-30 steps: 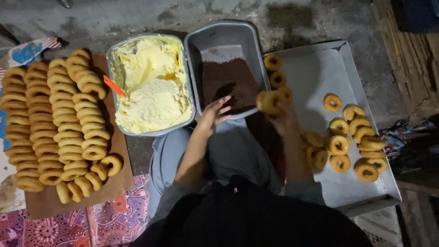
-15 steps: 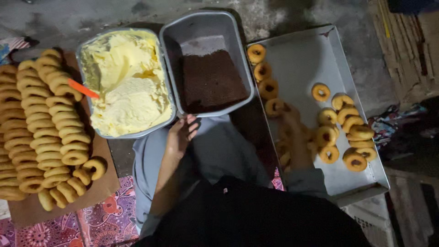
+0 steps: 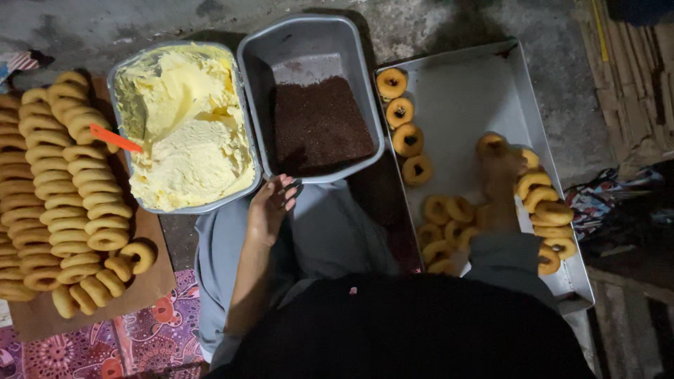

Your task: The person fills ring-shaped pastries with a yellow cream and then dips them into a dark granular topping. They handle the pastries one at a time, placing the finished items onto a metal tray.

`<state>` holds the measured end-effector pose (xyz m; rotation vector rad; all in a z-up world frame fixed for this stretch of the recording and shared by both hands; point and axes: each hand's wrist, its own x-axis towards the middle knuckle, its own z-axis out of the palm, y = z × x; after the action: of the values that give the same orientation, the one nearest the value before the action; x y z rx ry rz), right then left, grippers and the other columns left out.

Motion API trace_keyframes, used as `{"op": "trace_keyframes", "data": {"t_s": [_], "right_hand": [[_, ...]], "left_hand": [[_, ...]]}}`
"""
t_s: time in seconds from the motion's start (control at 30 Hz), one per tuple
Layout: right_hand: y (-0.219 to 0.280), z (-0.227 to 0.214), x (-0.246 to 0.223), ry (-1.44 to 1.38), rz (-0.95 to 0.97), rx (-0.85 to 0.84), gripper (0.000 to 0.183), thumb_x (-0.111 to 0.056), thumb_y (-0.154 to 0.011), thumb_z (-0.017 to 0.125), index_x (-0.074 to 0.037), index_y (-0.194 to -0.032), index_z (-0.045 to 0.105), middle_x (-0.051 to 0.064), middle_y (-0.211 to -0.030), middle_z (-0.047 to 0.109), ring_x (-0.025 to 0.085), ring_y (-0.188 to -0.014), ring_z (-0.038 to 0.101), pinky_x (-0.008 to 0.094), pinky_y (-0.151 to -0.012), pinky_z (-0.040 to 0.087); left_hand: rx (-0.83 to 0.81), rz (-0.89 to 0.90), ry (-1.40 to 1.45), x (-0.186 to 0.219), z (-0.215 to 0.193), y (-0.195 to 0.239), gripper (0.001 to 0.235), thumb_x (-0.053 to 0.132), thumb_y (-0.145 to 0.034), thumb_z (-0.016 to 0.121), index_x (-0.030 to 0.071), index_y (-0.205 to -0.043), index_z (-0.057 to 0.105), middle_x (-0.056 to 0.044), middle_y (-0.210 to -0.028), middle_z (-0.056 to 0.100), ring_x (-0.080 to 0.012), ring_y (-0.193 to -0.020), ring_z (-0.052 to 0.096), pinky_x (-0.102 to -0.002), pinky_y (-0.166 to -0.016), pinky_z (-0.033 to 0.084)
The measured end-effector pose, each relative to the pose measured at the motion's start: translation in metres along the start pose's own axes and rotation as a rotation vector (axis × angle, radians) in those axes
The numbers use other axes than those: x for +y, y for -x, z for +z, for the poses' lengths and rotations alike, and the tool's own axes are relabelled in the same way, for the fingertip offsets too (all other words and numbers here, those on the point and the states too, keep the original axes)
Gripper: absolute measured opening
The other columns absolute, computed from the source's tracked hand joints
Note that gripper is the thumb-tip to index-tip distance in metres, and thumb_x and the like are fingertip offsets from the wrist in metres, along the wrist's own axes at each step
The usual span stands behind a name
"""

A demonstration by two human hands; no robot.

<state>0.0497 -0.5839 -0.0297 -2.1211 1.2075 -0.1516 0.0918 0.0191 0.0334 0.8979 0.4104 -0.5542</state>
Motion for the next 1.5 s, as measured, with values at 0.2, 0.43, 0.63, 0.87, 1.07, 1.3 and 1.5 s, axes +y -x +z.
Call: {"op": "trace_keyframes", "data": {"t_s": [0.2, 0.43, 0.63, 0.87, 1.07, 1.3, 1.5], "right_hand": [[0.023, 0.042, -0.006, -0.025, -0.13, -0.21, 0.038, -0.018, -0.095, 0.074, 0.0, -0.124, 0.057, 0.011, -0.115, 0.063, 0.023, -0.101, 0.064, 0.037, -0.083, 0.055], [0.05, 0.053, -0.018, -0.055, -0.232, 0.027, 0.031, -0.016, -0.095, 0.075, 0.0, -0.116, 0.058, 0.011, -0.108, 0.063, 0.022, -0.095, 0.063, 0.037, -0.079, 0.054], [0.089, 0.023, -0.081, -0.359, -0.353, 0.062, 0.025, -0.014, -0.095, 0.075, 0.0, -0.109, 0.059, 0.011, -0.103, 0.063, 0.021, -0.09, 0.063, 0.036, -0.076, 0.054], [0.277, 0.053, -0.139, -0.993, -0.219, -1.043, 0.022, -0.013, -0.096, 0.076, -0.001, -0.106, 0.061, 0.009, -0.099, 0.064, 0.018, -0.089, 0.063, 0.035, -0.076, 0.054], [0.352, 0.074, -0.193, -0.994, -0.376, -0.876, 0.028, -0.007, -0.095, 0.073, -0.002, -0.121, 0.065, 0.005, -0.108, 0.069, 0.015, -0.098, 0.065, 0.031, -0.084, 0.054], [0.451, 0.118, -0.226, -0.453, -0.915, -0.543, 0.027, -0.004, -0.095, 0.069, -0.008, -0.122, 0.065, 0.013, -0.121, 0.076, 0.023, -0.107, 0.075, 0.033, -0.088, 0.058], [0.495, 0.119, -0.263, -0.303, -1.239, -0.822, 0.047, -0.007, -0.082, 0.078, -0.004, -0.126, 0.061, 0.017, -0.116, 0.07, 0.034, -0.114, 0.064, 0.041, -0.096, 0.053]], "left_hand": [[-0.047, -0.008, 0.089, -0.013, 0.004, -0.007, 0.042, 0.032, -0.099, 0.058, 0.008, -0.132, 0.057, -0.008, -0.129, 0.066, -0.0219, -0.111, 0.063, -0.036, -0.092, 0.049], [-0.086, 0.016, 0.145, -0.028, 0.003, -0.002, 0.041, 0.032, -0.095, 0.062, 0.009, -0.129, 0.058, -0.008, -0.126, 0.065, -0.0225, -0.11, 0.063, -0.035, -0.09, 0.049], [-0.092, 0.037, 0.014, -0.037, 0.02, 0.025, 0.048, 0.034, -0.093, 0.063, 0.007, -0.133, 0.057, -0.01, -0.13, 0.067, -0.022, -0.113, 0.065, -0.035, -0.094, 0.051], [-0.414, -0.087, 0.159, -0.047, 0.057, 0.062, 0.046, 0.033, -0.096, 0.058, 0.014, -0.138, 0.054, -0.005, -0.129, 0.067, -0.0225, -0.117, 0.064, -0.039, -0.098, 0.053], [-0.133, 0.266, 0.096, -0.02, 0.028, 0.085, 0.039, 0.014, -0.099, 0.067, 0.002, -0.134, 0.058, -0.008, -0.12, 0.068, -0.0188, -0.108, 0.069, -0.033, -0.092, 0.058], [-0.069, 0.233, 0.227, -0.024, -0.026, 0.098, 0.052, 0.042, -0.109, 0.047, -0.003, -0.135, 0.059, -0.012, -0.124, 0.068, -0.0205, -0.113, 0.066, -0.035, -0.1, 0.052], [0.065, 0.198, 0.365, 0.0, -0.08, 0.108, 0.06, 0.049, -0.106, 0.036, 0.001, -0.137, 0.056, -0.015, -0.128, 0.066, -0.0274, -0.117, 0.065, -0.042, -0.105, 0.05]]}}
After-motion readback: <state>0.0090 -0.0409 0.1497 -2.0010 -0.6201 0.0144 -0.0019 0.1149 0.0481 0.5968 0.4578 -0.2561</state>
